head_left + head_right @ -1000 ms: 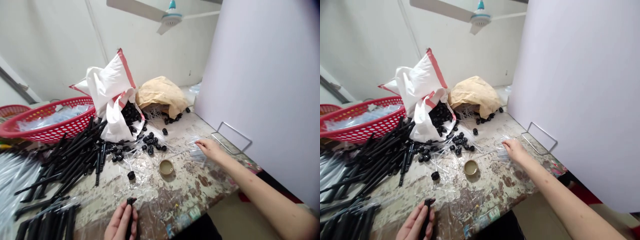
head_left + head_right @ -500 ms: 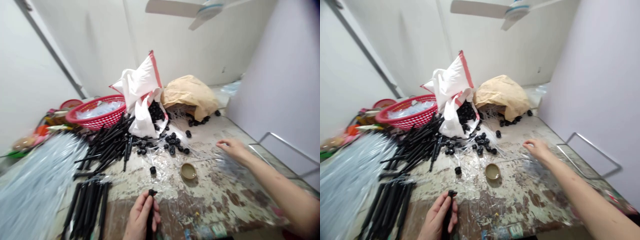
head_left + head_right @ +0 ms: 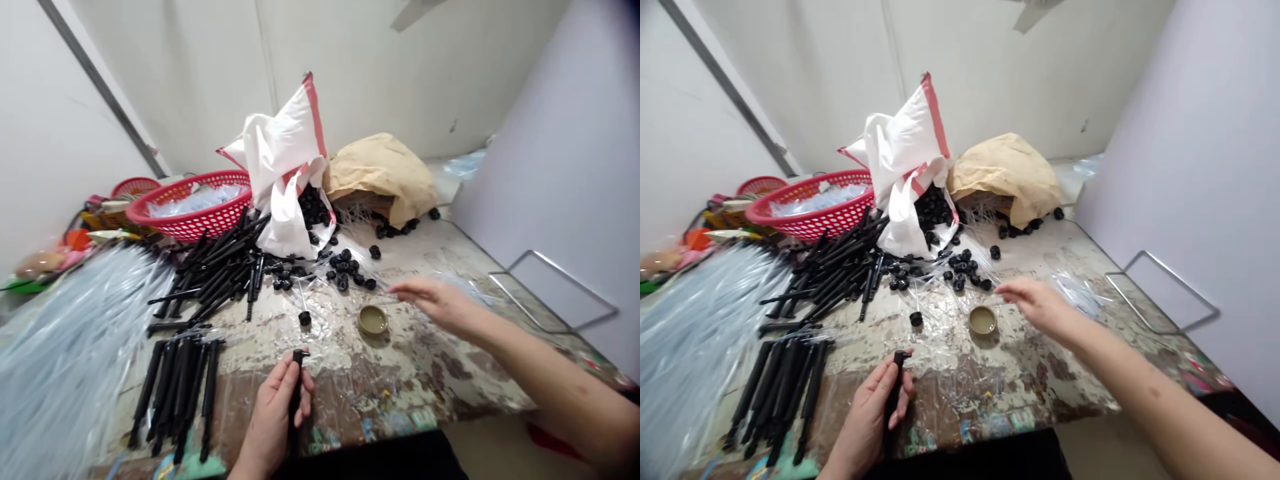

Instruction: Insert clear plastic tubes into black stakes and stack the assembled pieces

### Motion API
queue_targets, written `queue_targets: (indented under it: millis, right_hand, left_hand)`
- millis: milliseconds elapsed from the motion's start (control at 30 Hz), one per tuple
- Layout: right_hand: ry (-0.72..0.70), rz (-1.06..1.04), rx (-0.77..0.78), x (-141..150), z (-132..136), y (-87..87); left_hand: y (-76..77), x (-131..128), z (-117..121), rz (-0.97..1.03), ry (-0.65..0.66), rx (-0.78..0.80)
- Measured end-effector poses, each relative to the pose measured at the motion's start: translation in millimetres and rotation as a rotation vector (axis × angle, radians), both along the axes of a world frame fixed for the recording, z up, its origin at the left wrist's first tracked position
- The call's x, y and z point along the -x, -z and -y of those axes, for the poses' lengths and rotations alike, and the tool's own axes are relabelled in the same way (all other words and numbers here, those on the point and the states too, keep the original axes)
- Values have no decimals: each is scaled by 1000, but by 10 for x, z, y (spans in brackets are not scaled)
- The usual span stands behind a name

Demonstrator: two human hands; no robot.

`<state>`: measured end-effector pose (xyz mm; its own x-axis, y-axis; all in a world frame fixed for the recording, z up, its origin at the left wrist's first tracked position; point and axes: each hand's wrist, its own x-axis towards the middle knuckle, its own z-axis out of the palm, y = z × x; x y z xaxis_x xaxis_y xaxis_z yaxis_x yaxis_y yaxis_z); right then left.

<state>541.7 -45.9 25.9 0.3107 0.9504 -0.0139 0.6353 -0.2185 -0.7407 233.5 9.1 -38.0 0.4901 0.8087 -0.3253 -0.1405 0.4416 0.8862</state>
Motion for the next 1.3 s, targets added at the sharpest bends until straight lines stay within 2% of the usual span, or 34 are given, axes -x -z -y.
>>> queue_targets:
  millis: [67,167,233,367,467,567,633,733,800,967,1167,1300]
  right_hand:
    - [-110,302,-67,219,-12,78]
    - [-174,702,-80,366,-37,167]
    - [-205,819,-48,398,-55,181]
    - [-257,905,-22,426,-90,169]
    - [-257,877,-27,436,-98,160]
    - [-165,731,-90,499,-65,116]
    - [-129,473,-100,620,-26,66]
    - [-168,25,-15,917,25,17]
    - [-208,-107,-24,1135,34,32]
    - [-232,-66,-98,1459,-35,159]
    - [-293,-23,-173,1521,-92,212]
    - [-314,15,-167,1542,-97,214]
  left_hand:
    - [-11,1,6,7,9,-1]
    - [-27,5,19,38,17,-14]
    - [-27,10,23,53,26,-25]
    - [-9,27,22,68,52,-41]
    - [-2,39,24,80,60,-55]
    - [-2,44,28,77,52,-54]
    - [-2,41,29,87,49,-41]
    - [-10,35,28,119,41,-16]
    - [-20,34,28,128,27,-3]
    - [-24,53,35,137,33,17]
    - [-19,72,35,157,42,28]
    - [-15,82,24,182,53,49]
